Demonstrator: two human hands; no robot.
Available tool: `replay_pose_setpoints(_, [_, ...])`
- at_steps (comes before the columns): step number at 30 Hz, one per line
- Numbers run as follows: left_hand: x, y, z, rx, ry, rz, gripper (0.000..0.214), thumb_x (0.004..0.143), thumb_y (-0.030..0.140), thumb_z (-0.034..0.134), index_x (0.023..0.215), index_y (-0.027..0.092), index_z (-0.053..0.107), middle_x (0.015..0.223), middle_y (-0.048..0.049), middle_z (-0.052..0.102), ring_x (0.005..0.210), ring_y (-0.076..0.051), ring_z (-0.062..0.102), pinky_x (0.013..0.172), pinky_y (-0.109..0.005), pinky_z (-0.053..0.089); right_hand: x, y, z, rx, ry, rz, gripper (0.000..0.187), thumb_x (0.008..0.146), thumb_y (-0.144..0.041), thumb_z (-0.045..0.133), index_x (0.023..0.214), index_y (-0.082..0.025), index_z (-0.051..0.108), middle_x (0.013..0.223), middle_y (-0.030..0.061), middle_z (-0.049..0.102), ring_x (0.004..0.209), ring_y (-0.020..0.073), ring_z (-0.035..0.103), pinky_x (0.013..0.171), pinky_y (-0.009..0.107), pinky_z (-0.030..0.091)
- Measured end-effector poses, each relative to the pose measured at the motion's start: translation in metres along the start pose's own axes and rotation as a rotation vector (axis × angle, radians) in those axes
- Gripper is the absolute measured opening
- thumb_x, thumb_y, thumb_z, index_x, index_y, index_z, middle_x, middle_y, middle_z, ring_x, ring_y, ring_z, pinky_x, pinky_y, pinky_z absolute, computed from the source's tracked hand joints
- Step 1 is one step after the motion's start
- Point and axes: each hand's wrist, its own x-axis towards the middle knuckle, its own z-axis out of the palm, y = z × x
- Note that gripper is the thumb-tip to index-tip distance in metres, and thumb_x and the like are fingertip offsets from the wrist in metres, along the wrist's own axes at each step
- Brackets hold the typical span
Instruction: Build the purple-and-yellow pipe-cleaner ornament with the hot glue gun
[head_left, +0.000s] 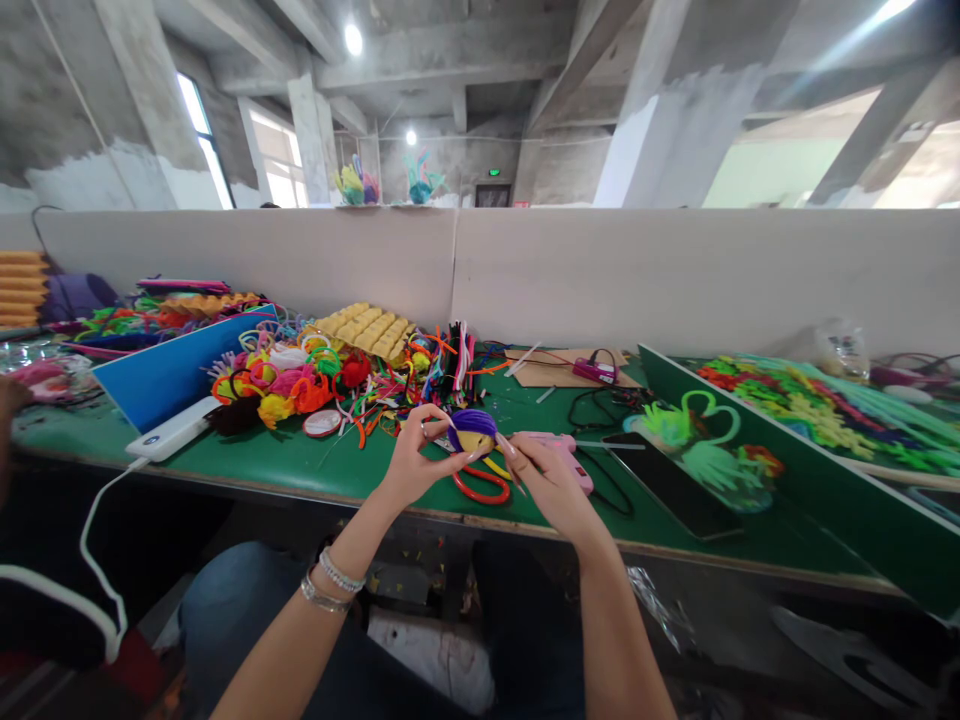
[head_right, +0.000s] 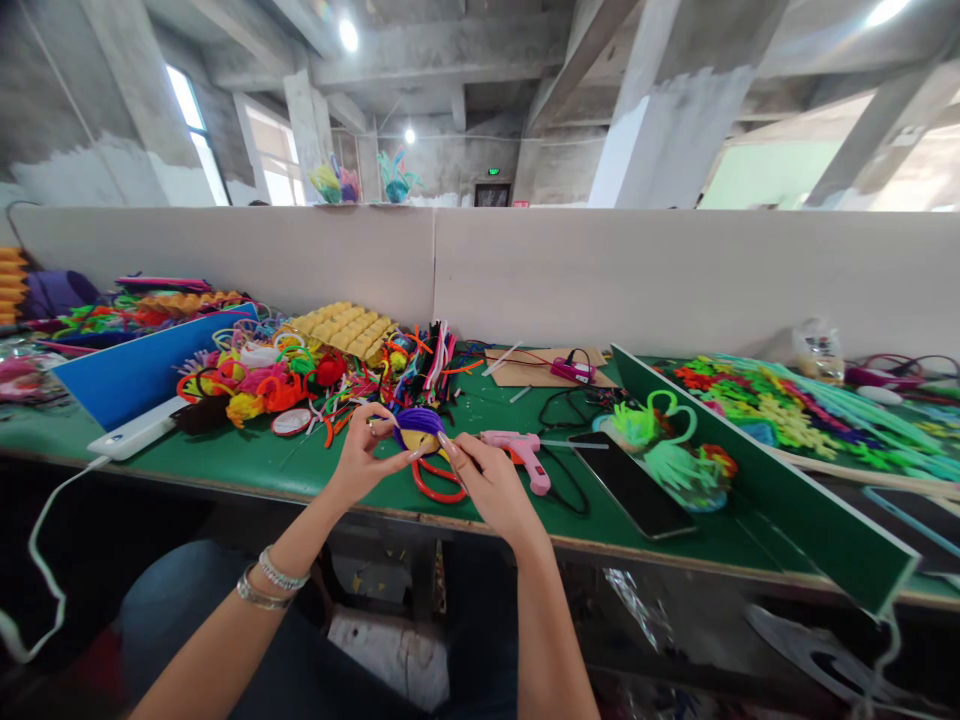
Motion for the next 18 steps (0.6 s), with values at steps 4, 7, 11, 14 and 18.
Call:
replay_pose_setpoints(4, [0.0, 0.001, 0.002, -0.058, 0.014, -0.04, 0.05, 0.063, 0.031, 0.074, 0.093, 0.022, 0.036, 0.078, 0.0024, 0.061, 0.076, -0.015, 0.067, 0.07, -0.028, 0.053, 0.0, -0.002, -0.001, 0.038, -0.012, 0.002, 0.039, 0.091, -0.045, 0.032, 0.061, -0.02, 0.039, 0.057, -0.0025, 0.041, 0.059, 0.0116, 0.039, 0.055, 0.024, 0.033])
replay_pose_setpoints(7, [0.002, 0.002, 0.004, -0.12, 0.041, -0.054, 0.052, 0.063, 0.034, 0.074, 0.094, 0.023, 0.034, 0.074, 0.004, 0.063, 0.071, -0.013, 0.067, 0.068, -0.027, 0.054, 0.0, -0.003, -0.001, 0.052, -0.008, -0.001, 0.041, 0.091, -0.046, 0.032, 0.06, -0.02, 0.04, 0.057, -0.0024, 0.041, 0.058, 0.0115, 0.039, 0.054, 0.024, 0.034])
replay_pose_setpoints(11, [0.004, 0.002, 0.004, -0.176, 0.053, -0.06, 0.054, 0.062, 0.036, 0.074, 0.094, 0.024, 0.032, 0.074, 0.0047, 0.064, 0.072, -0.013, 0.068, 0.071, -0.028, 0.055, 0.0, -0.004, 0.001, 0.088, 0.005, -0.011, 0.042, 0.091, -0.046, 0.033, 0.059, -0.02, 0.04, 0.055, -0.0024, 0.041, 0.057, 0.0113, 0.039, 0.054, 0.025, 0.033])
replay_pose_setpoints(14, [0.004, 0.0, 0.004, -0.191, 0.059, -0.058, 0.055, 0.062, 0.037, 0.074, 0.093, 0.024, 0.031, 0.073, 0.0051, 0.064, 0.072, -0.014, 0.069, 0.072, -0.029, 0.056, 0.001, -0.006, 0.005, 0.132, 0.014, -0.001, 0.041, 0.09, -0.046, 0.034, 0.059, -0.02, 0.039, 0.055, -0.0026, 0.04, 0.056, 0.0109, 0.037, 0.053, 0.024, 0.033])
replay_pose_setpoints(18, [0.005, -0.003, 0.003, -0.181, 0.073, -0.059, 0.055, 0.062, 0.041, 0.073, 0.093, 0.024, 0.031, 0.075, 0.0049, 0.064, 0.073, -0.014, 0.069, 0.074, -0.031, 0.056, 0.002, -0.009, 0.01, 0.156, 0.026, 0.013, 0.041, 0.09, -0.048, 0.035, 0.059, -0.02, 0.038, 0.055, -0.0026, 0.039, 0.055, 0.0104, 0.036, 0.051, 0.024, 0.033])
